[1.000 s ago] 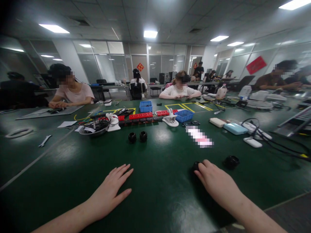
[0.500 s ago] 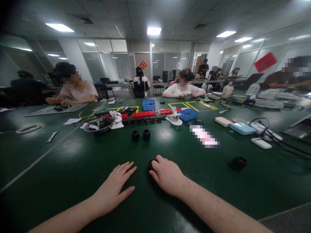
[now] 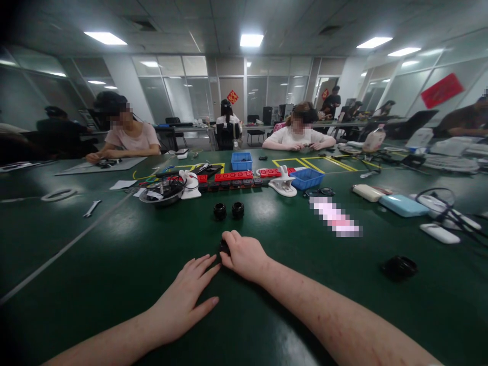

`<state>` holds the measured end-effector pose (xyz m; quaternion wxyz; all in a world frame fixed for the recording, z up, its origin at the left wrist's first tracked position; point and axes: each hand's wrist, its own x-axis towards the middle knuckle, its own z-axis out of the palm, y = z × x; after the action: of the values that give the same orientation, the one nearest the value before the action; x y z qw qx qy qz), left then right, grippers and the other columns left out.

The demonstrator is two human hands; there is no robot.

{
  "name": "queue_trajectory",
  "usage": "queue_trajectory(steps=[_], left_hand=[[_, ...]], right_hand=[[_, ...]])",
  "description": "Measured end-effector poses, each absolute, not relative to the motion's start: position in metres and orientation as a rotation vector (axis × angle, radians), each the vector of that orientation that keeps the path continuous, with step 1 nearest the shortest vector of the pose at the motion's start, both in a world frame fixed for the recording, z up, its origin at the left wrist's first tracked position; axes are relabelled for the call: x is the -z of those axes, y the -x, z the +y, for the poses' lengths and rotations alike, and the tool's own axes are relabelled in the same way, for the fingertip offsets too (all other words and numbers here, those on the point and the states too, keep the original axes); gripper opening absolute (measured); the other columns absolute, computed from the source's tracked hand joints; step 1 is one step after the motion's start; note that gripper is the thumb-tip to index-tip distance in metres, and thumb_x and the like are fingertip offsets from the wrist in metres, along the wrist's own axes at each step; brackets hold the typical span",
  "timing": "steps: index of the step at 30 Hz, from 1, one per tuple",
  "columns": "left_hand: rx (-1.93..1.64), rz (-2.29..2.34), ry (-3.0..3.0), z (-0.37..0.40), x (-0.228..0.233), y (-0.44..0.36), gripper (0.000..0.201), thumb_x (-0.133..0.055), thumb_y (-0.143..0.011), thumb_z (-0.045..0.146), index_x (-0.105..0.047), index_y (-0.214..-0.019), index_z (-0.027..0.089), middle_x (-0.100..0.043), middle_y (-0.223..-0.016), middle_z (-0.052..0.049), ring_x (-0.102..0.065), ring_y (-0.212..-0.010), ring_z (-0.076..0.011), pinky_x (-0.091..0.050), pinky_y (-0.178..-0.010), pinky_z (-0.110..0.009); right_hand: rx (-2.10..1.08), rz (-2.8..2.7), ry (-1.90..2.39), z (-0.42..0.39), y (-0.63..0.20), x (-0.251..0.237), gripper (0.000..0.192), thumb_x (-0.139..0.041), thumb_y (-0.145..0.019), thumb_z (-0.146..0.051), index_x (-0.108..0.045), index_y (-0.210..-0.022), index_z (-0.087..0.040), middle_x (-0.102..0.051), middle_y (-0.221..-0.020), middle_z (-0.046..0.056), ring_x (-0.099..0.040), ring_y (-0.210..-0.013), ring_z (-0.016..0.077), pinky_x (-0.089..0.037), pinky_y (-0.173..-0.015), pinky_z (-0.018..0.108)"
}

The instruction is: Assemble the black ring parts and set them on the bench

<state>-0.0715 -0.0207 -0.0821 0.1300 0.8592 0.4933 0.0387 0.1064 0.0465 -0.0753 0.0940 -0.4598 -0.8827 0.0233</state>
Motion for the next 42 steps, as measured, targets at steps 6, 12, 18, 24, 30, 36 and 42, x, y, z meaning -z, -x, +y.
queue_trajectory(steps=[6,12,18,24,30,36,42], left_hand=[[-0.128,1.428,-2.475,-0.019,0.083,0.072,0.057,-0.044,-0.086,0.049,-0.034,-0.136,0.022,-0.029,-0.143,-0.009,-0.022,-0.131,-0.0299,-0.019,-0.104,-0.055],[-0.137,1.412,-2.440,-0.018,0.082,0.074,0.057,-0.045,-0.086,0.048,-0.033,-0.136,0.025,-0.027,-0.144,-0.007,-0.022,-0.132,-0.0295,-0.019,-0.104,-0.055],[-0.128,1.400,-2.415,-0.017,0.080,0.073,0.058,-0.047,-0.085,0.045,-0.032,-0.137,0.024,-0.026,-0.145,-0.007,-0.021,-0.132,-0.0295,-0.017,-0.105,-0.054],[-0.122,1.388,-2.390,-0.017,0.078,0.074,0.058,-0.046,-0.085,0.046,-0.031,-0.137,0.024,-0.026,-0.145,-0.007,-0.020,-0.132,-0.0299,-0.017,-0.105,-0.055],[-0.130,1.389,-2.386,-0.017,0.079,0.074,0.057,-0.046,-0.086,0.045,-0.031,-0.137,0.025,-0.026,-0.145,-0.007,-0.020,-0.132,-0.0296,-0.016,-0.105,-0.054],[-0.175,1.388,-2.392,-0.017,0.080,0.075,0.057,-0.047,-0.085,0.045,-0.031,-0.137,0.026,-0.027,-0.144,-0.007,-0.020,-0.132,-0.0296,-0.017,-0.104,-0.055],[-0.189,1.377,-2.382,-0.017,0.083,0.076,0.057,-0.048,-0.085,0.045,-0.032,-0.137,0.026,-0.028,-0.144,-0.006,-0.021,-0.132,-0.0303,-0.017,-0.105,-0.055]], right_hand=[[-0.034,-2.595,1.382,0.064,-0.095,0.079,0.044,-0.041,-0.085,-0.036,-0.037,-0.123,-0.015,-0.055,-0.106,0.010,-0.060,-0.079,0.0206,-0.044,-0.062,0.028],[-0.015,-2.581,1.406,0.087,-0.080,0.079,0.045,-0.040,-0.086,-0.037,-0.036,-0.125,-0.015,-0.057,-0.105,0.011,-0.061,-0.082,0.0213,-0.045,-0.065,0.028],[-0.008,-2.543,1.456,0.106,-0.069,0.081,0.041,-0.039,-0.086,-0.038,-0.040,-0.121,-0.017,-0.058,-0.103,0.010,-0.061,-0.083,0.0222,-0.045,-0.064,0.029],[-0.012,-2.521,1.505,0.111,-0.064,0.082,0.040,-0.039,-0.087,-0.040,-0.040,-0.120,-0.018,-0.059,-0.103,0.010,-0.061,-0.083,0.0213,-0.046,-0.065,0.028],[-0.027,-2.504,1.521,0.116,-0.061,0.082,0.041,-0.042,-0.089,-0.040,-0.040,-0.123,-0.016,-0.057,-0.103,0.008,-0.059,-0.083,0.0186,-0.048,-0.070,0.033],[-0.051,-2.471,1.529,0.125,-0.059,0.082,0.038,-0.044,-0.090,-0.039,-0.044,-0.121,-0.016,-0.056,-0.105,0.007,-0.058,-0.086,0.0172,-0.048,-0.075,0.037],[-0.056,-2.439,1.523,0.124,-0.061,0.085,0.046,-0.038,-0.090,-0.042,-0.035,-0.130,-0.021,-0.057,-0.108,0.009,-0.059,-0.089,0.0212,-0.046,-0.073,0.033]])
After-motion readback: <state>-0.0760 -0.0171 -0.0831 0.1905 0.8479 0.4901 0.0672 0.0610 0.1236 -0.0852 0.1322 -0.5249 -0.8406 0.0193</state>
